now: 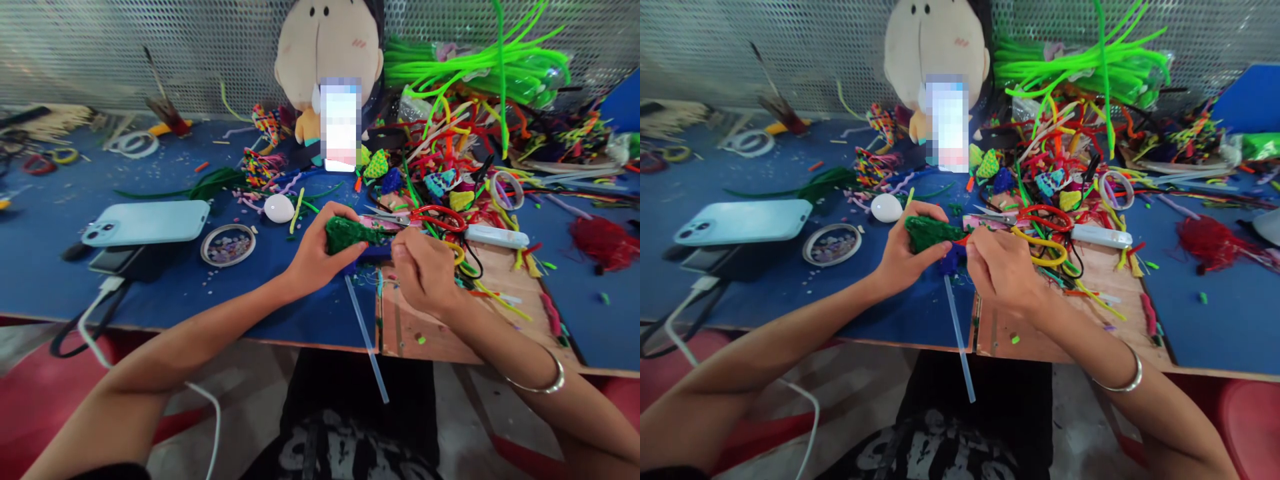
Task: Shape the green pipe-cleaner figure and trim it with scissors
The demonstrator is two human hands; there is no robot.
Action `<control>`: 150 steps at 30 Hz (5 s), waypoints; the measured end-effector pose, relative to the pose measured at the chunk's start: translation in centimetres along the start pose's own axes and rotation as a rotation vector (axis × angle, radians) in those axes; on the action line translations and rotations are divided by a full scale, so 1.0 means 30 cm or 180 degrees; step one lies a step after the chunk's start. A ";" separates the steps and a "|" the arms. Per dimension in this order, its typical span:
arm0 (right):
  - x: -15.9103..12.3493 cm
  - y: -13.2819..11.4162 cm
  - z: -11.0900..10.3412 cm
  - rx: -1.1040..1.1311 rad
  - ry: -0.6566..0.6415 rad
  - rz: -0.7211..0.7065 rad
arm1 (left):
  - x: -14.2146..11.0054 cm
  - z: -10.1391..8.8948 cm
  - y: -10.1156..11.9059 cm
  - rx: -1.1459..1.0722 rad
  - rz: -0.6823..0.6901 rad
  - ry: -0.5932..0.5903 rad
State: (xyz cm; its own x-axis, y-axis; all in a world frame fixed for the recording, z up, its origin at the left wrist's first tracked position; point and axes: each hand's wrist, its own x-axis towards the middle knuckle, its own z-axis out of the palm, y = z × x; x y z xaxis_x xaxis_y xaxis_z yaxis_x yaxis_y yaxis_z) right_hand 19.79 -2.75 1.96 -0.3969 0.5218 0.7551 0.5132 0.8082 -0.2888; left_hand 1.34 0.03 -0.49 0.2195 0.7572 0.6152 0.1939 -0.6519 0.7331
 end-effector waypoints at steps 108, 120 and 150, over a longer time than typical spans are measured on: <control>0.002 -0.037 0.026 0.0471 0.0352 0.0211 | -0.034 0.021 0.019 -0.0333 0.0466 -0.0902; -0.004 -0.027 0.036 0.0409 0.0351 0.0292 | -0.028 0.017 0.016 0.0014 0.0655 -0.0855; -0.010 -0.028 0.052 0.0781 0.0548 0.0853 | -0.027 0.016 0.057 -0.0144 -0.0028 -0.0929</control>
State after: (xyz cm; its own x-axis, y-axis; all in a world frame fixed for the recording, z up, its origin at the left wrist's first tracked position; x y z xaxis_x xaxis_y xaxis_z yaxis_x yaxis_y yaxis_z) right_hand 18.29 -3.16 1.07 -0.1297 0.6865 0.7155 0.3761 0.7017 -0.6051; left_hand 1.94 -1.72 0.11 0.4849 0.7145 0.5044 0.1557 -0.6380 0.7541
